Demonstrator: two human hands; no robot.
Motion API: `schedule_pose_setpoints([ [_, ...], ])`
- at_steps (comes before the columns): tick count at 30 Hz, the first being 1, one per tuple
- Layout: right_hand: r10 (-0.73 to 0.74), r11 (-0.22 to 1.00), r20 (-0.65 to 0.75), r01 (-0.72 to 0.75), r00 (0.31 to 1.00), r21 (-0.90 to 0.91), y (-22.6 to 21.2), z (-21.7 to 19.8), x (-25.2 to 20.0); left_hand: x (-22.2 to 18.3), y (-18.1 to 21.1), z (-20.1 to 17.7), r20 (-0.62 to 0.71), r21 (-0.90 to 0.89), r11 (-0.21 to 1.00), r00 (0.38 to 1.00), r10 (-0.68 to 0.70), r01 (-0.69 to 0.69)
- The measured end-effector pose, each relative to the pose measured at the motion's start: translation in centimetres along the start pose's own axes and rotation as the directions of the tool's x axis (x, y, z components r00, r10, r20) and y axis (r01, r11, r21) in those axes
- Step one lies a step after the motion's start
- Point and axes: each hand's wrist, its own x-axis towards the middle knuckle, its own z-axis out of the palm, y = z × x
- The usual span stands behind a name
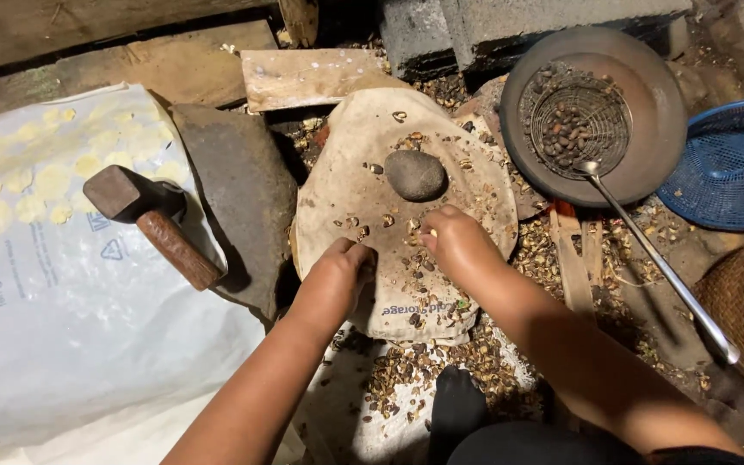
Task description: Processing melinjo nuts by crushing them with a stone and flattening them into crackers with a wooden mallet.
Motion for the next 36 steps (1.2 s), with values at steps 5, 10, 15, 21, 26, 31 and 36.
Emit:
schedule_pose_setpoints([
  [5,0.137,0.99,0.119,-0.138,0.983,-0.001,-1.3,-2.3,-0.1,0.8,0.2,0.8,-0.013,-0.223,0.967,0.991,-0.13,0.124],
  [10,0.234,0.924,0.286,-0.304,0.929,0.231,-7.8,-6.0,-2.7,0.5,4.3,-2.4,0.5,-0.849,-0.305,0.841,-0.207,0.43],
  [15,0.053,0.96,0.227,-0.112,0.972,0.255,-13.4,-10.4,-4.9,0.0,4.6,-0.3,0.584,-0.717,-0.532,0.805,-0.107,0.45],
  [21,-0.116,0.988,0.039,0.119,0.992,-0.1,-8.0,-10.8,-4.5,-1.0,2.8,-8.2,0.452,-0.85,-0.291,0.892,0.024,0.439],
  [26,-0.127,0.953,-0.029,0.114,0.991,-0.282,-20.9,-16.7,-3.6,-3.3,-2.2,-25.0,0.237,-0.913,0.347,0.971,0.019,0.216],
  [31,-0.383,0.922,0.216,0.388,0.898,0.02,-30.5,-5.3,4.8,-15.5,-8.1,-34.4,-0.145,-0.974,0.22,0.882,-0.449,-0.048],
  [36,-0.021,0.999,0.284,0.033,0.959,-0.038,-32.7,11.2,11.7,-19.6,-24.4,-26.8,-0.088,-0.963,-0.151,0.788,-0.609,-0.225],
])
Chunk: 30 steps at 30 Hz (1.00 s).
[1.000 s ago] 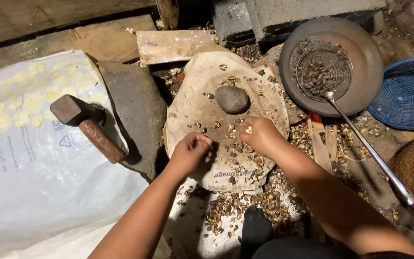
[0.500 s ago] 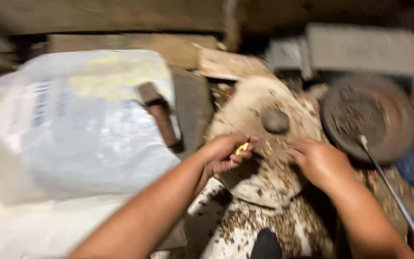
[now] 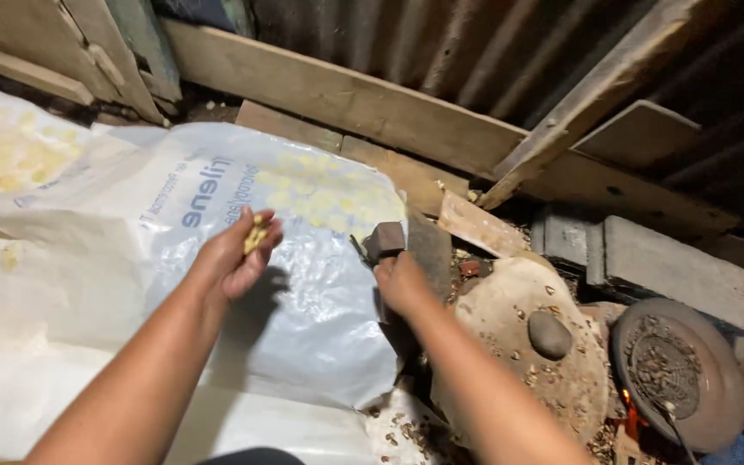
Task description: Processing melinjo nuts by crushing them with a stone and flattening them into crackers with a wooden mallet.
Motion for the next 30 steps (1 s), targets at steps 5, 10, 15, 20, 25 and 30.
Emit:
schedule_pose_setpoints([
  [5,-0.019,0.986,-0.252,0.06,0.967,0.156,-2.3,-0.8,-0.9,5.6,-8.3,-5.1,-0.167,0.221,0.966,0.981,-0.096,0.132],
  [10,0.062,0.965,-0.257,0.007,0.964,0.261,-3.1,-6.6,-2.2,7.8,-10.0,-2.8,0.061,0.941,0.295,0.94,0.334,-0.166],
  [15,0.078,0.996,-0.367,-0.053,0.927,0.076,-0.2,0.5,-2.5,8.5,-11.3,1.5,0.541,0.813,-0.111,0.671,0.506,-0.572],
  [20,0.141,0.988,-0.335,-0.108,0.932,0.115,-5.1,-5.2,-5.3,9.7,-11.8,2.5,0.641,0.745,-0.307,0.508,0.575,-0.592],
  [25,-0.166,0.852,-0.839,0.503,0.518,0.143,-7.7,-3.4,-7.1,9.0,-11.2,2.3,0.718,0.681,-0.359,0.486,0.498,-0.638],
  [30,0.116,0.993,-0.272,-0.119,0.955,0.004,-5.5,2.8,-2.9,7.1,-8.9,-0.7,0.64,0.756,-0.327,0.538,0.548,-0.567],
])
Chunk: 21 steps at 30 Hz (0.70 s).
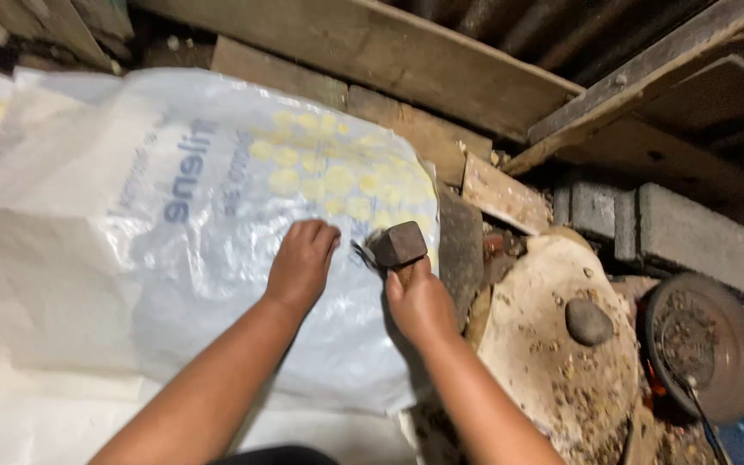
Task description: Processing melinjo nuts by crushing them with a stone and flattening them into crackers with a wooden mallet.
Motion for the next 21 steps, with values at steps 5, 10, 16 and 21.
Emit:
schedule_pose_setpoints([
  [5,-0.037,0.995,0.08,0.029,0.996,0.099,-1.3,-4.2,0.3,-1.1,-0.8,-0.2,-0.045,-0.034,0.999,0.999,-0.024,0.023],
  [10,0.02,0.989,0.072,-0.009,0.997,-0.15,-0.7,1.4,0.4,-1.3,-1.5,-0.7,-0.095,0.0,0.997,0.992,-0.081,0.082],
  [16,-0.08,0.99,0.061,0.086,0.995,-0.109,-2.2,-2.3,3.8,-1.4,-0.9,-1.8,-0.087,-0.063,0.992,0.989,-0.115,0.11],
  [21,-0.037,0.999,0.063,0.039,0.997,-0.025,-2.1,-1.0,1.6,-0.7,-1.1,-0.6,-0.018,-0.139,0.979,0.988,-0.154,0.15],
])
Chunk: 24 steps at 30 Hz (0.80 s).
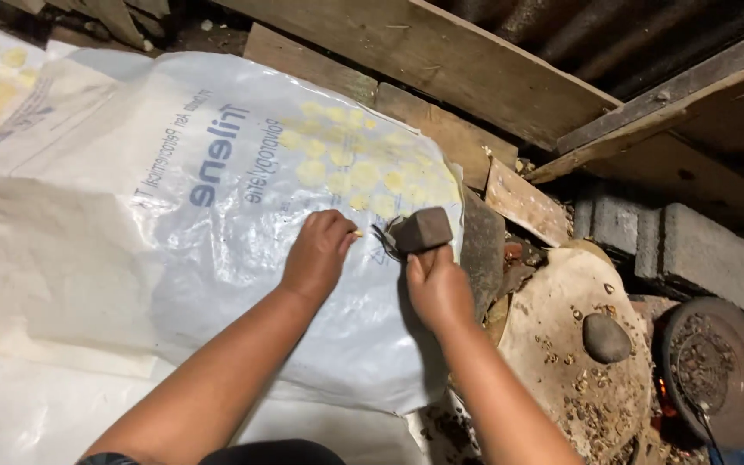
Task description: Processing melinjo nuts by crushing them with a stone and flattening them into crackers with a wooden mallet.
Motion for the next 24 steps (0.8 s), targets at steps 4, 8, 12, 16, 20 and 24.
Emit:
schedule_pose_setpoints([
  [4,-0.035,0.992,-0.096,0.046,0.995,0.118,-2.8,-4.7,0.1,1.5,0.6,2.0,0.085,0.078,0.997,0.996,-0.034,0.027],
  [8,-0.269,0.937,-0.521,0.346,0.81,0.054,-4.3,-5.9,-3.1,0.7,0.2,1.8,0.055,0.132,0.989,0.997,0.063,-0.07],
  [12,-0.203,0.951,-0.409,0.279,0.89,0.135,-2.8,1.3,-0.1,0.3,-1.1,-0.2,-0.005,0.212,0.974,0.997,0.079,-0.076],
  [16,-0.023,0.995,0.048,0.027,0.999,-0.093,-2.1,3.0,0.5,-1.3,-1.0,-2.4,-0.023,0.16,0.986,0.999,0.048,-0.044],
  [20,-0.03,0.99,0.119,0.046,0.992,-0.135,-3.2,-1.0,1.5,-1.6,-1.1,-2.3,-0.052,0.134,0.991,0.999,-0.016,0.023],
  [24,-0.052,0.996,0.021,0.054,0.998,-0.066,-3.4,0.6,-0.4,-1.7,-1.1,-2.6,-0.056,0.032,0.996,0.995,-0.081,0.082],
])
